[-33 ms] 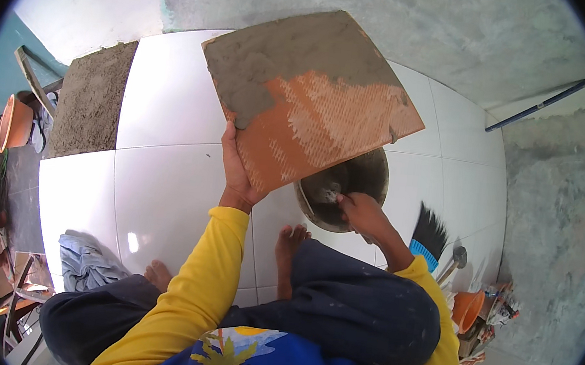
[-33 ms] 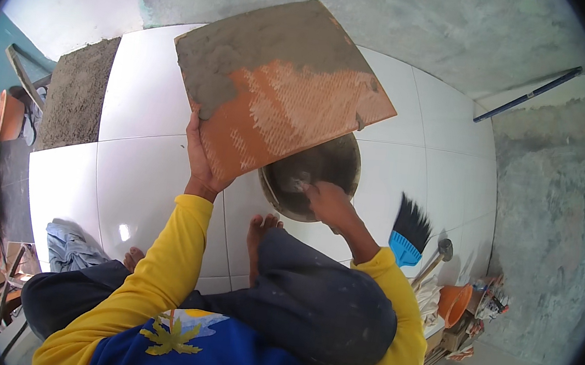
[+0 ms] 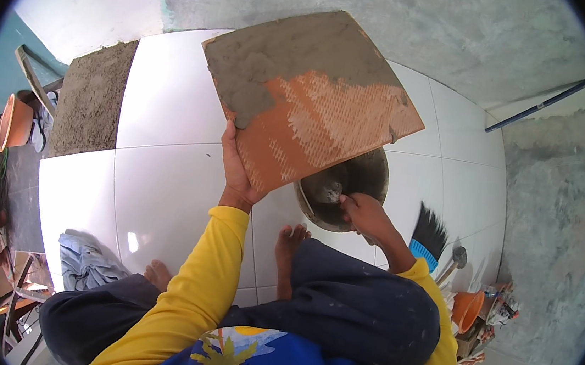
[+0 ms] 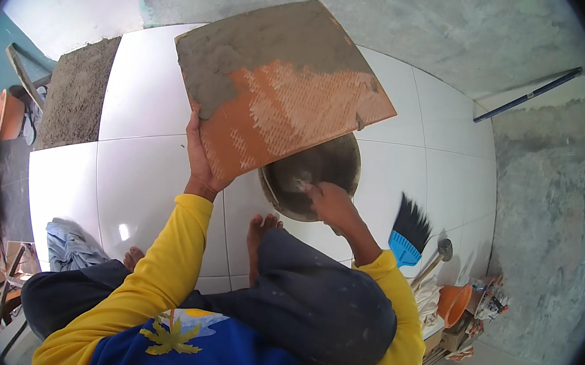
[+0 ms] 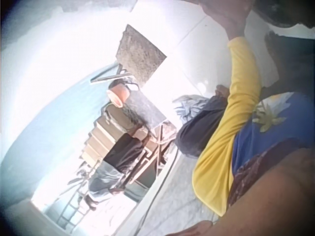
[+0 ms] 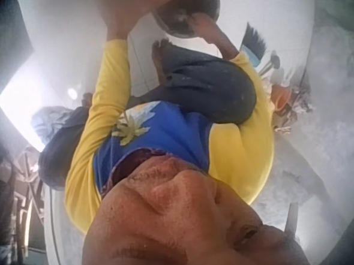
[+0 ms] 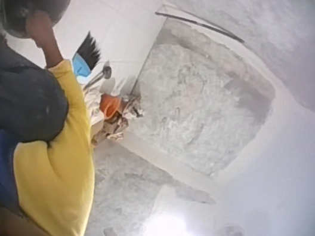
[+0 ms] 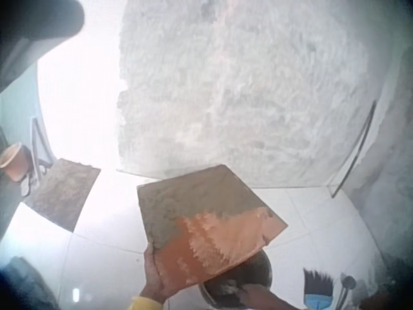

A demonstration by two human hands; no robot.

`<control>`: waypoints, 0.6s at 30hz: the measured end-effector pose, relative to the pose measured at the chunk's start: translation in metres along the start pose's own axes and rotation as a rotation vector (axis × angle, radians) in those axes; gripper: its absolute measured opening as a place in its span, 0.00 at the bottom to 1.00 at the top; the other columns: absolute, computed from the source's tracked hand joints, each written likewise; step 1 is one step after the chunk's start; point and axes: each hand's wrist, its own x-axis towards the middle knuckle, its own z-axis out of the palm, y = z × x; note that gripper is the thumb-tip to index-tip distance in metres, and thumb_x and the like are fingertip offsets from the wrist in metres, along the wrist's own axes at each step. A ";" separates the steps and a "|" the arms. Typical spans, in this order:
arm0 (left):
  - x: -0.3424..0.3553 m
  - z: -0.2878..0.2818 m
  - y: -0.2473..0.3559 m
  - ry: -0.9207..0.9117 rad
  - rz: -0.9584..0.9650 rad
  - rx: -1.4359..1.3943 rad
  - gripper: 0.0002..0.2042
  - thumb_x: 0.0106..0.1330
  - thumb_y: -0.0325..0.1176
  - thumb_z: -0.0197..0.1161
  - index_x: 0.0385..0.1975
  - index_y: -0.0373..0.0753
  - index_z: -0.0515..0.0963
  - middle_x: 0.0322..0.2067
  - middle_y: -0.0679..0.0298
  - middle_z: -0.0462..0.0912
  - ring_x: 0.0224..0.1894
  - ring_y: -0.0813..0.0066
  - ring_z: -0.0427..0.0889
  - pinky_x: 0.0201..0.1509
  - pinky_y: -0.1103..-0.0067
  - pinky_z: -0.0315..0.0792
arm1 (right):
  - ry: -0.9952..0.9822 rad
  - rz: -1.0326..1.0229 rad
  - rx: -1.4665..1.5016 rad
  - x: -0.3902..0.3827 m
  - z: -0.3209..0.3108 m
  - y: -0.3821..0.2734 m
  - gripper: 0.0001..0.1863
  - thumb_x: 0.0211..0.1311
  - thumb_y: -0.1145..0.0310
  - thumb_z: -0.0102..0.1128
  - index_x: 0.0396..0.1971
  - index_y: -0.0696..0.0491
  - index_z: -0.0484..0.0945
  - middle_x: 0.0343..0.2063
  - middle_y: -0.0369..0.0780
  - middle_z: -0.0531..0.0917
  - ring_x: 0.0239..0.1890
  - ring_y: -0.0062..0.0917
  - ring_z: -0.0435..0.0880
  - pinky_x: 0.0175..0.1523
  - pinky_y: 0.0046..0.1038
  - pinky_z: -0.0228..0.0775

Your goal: The person is installing floor tiles in a room. They spread cement on the floor, place a white tile, and then apply cement to the back of a terracotta tile using a trowel.

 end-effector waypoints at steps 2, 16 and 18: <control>0.000 0.005 0.001 -0.001 0.030 0.028 0.38 0.78 0.66 0.48 0.75 0.41 0.63 0.70 0.56 0.74 0.68 0.55 0.77 0.70 0.59 0.75 | 0.018 0.030 0.095 -0.015 -0.007 0.000 0.26 0.79 0.50 0.52 0.33 0.61 0.81 0.22 0.40 0.81 0.20 0.24 0.80 0.29 0.31 0.72; 0.006 0.016 0.012 0.021 0.126 0.131 0.35 0.82 0.62 0.44 0.76 0.40 0.60 0.69 0.52 0.73 0.67 0.54 0.78 0.69 0.60 0.77 | 0.336 -0.176 0.536 -0.125 -0.079 0.069 0.15 0.75 0.65 0.52 0.41 0.60 0.82 0.26 0.37 0.81 0.25 0.16 0.76 0.32 0.24 0.70; 0.003 0.018 0.009 -0.019 0.107 0.081 0.35 0.82 0.61 0.44 0.75 0.39 0.62 0.68 0.51 0.75 0.66 0.55 0.79 0.69 0.60 0.77 | 0.481 -0.261 0.507 -0.117 -0.085 0.064 0.15 0.72 0.68 0.48 0.44 0.61 0.82 0.28 0.37 0.81 0.30 0.17 0.78 0.37 0.23 0.71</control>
